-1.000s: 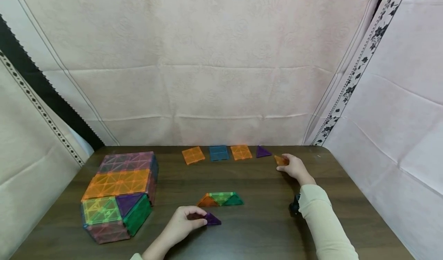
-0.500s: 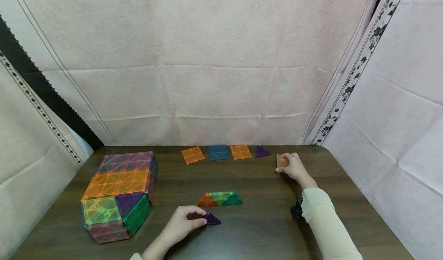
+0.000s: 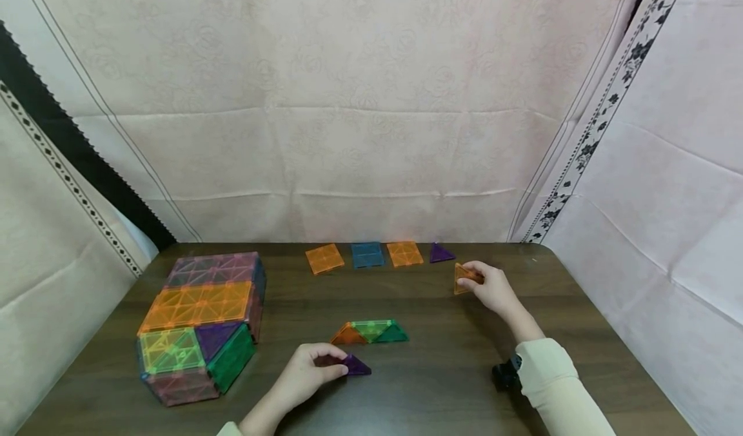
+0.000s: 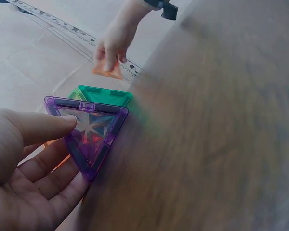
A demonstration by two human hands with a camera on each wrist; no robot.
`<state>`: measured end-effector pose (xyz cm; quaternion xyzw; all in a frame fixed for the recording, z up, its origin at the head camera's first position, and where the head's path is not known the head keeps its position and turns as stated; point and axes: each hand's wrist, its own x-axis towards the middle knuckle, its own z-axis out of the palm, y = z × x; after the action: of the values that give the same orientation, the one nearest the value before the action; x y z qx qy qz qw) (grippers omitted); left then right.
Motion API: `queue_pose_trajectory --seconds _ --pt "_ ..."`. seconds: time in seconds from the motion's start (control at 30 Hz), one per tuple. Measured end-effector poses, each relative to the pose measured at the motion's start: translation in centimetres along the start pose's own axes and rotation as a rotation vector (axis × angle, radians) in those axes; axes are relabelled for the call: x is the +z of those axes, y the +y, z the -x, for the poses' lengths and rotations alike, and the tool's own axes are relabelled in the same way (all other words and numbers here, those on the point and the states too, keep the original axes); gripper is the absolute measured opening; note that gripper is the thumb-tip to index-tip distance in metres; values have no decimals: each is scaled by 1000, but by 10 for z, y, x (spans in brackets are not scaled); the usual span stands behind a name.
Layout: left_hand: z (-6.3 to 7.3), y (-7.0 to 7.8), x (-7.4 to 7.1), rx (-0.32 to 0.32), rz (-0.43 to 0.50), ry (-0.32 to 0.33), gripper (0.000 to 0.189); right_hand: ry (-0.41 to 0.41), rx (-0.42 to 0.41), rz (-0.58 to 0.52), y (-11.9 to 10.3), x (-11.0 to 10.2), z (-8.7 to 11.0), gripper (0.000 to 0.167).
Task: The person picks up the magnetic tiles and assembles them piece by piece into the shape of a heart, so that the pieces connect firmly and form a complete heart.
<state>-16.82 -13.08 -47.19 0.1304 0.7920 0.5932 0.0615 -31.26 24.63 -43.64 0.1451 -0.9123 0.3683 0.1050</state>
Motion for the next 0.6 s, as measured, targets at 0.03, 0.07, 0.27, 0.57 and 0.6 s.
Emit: queue_pose_trajectory --seconds 0.03,0.07,0.27,0.57,0.6 --pt "0 0 0 -1 0 0 16 -4 -4 -24 -7 0 3 27" --pt "0 0 0 -2 0 0 16 -12 -11 -52 -13 0 7 26" --pt "-1 1 -1 -4 -3 8 16 -57 -65 -193 -48 7 28 22" --pt "0 1 0 -17 -2 2 16 -213 -256 -310 -84 33 56 17" --pt "0 1 0 -16 -4 2 16 -232 -275 -315 -87 37 58 16"
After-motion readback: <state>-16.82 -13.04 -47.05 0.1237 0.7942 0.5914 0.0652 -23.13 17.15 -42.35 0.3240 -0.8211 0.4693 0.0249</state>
